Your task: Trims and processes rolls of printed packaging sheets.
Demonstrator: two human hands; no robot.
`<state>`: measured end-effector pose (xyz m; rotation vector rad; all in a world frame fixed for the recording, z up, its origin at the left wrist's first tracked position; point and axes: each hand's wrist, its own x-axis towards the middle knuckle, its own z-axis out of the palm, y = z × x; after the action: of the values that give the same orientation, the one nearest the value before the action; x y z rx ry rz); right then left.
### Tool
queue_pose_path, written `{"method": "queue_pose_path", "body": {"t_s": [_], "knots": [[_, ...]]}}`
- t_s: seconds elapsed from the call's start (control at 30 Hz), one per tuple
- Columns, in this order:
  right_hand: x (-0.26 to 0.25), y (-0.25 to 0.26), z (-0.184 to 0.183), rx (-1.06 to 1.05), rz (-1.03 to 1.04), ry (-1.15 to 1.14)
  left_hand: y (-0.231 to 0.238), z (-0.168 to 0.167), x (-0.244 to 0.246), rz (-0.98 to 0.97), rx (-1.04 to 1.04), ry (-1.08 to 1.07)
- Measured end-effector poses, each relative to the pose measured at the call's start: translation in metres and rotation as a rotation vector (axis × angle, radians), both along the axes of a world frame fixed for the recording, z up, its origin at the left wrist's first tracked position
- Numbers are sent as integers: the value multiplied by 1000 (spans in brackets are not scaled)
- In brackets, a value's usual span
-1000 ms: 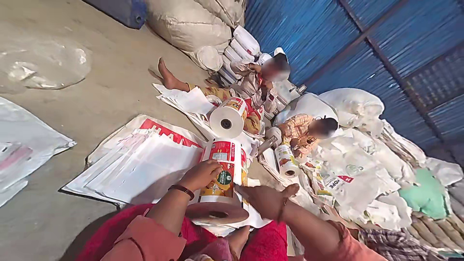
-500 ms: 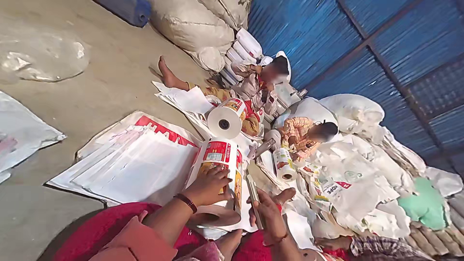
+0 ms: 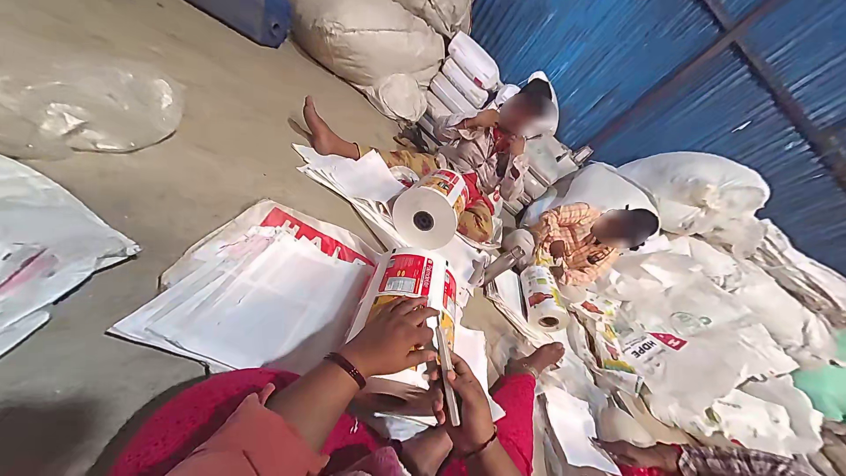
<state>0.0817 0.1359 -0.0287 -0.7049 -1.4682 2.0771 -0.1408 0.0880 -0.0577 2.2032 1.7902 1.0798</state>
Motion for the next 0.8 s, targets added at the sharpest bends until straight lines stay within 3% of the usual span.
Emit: {"method": "queue_pose_path", "body": {"t_s": [0.23,0.4,0.8], "knots": [[1,2,-5,-49,4,58,-2,0,1,0,-34,-29],[0,2,-8,-219,-84,167,-1,2,1,-6,-13,-10],[1,7,-13,-282,-45,257,38,24,-8,-115,14,221]]}}
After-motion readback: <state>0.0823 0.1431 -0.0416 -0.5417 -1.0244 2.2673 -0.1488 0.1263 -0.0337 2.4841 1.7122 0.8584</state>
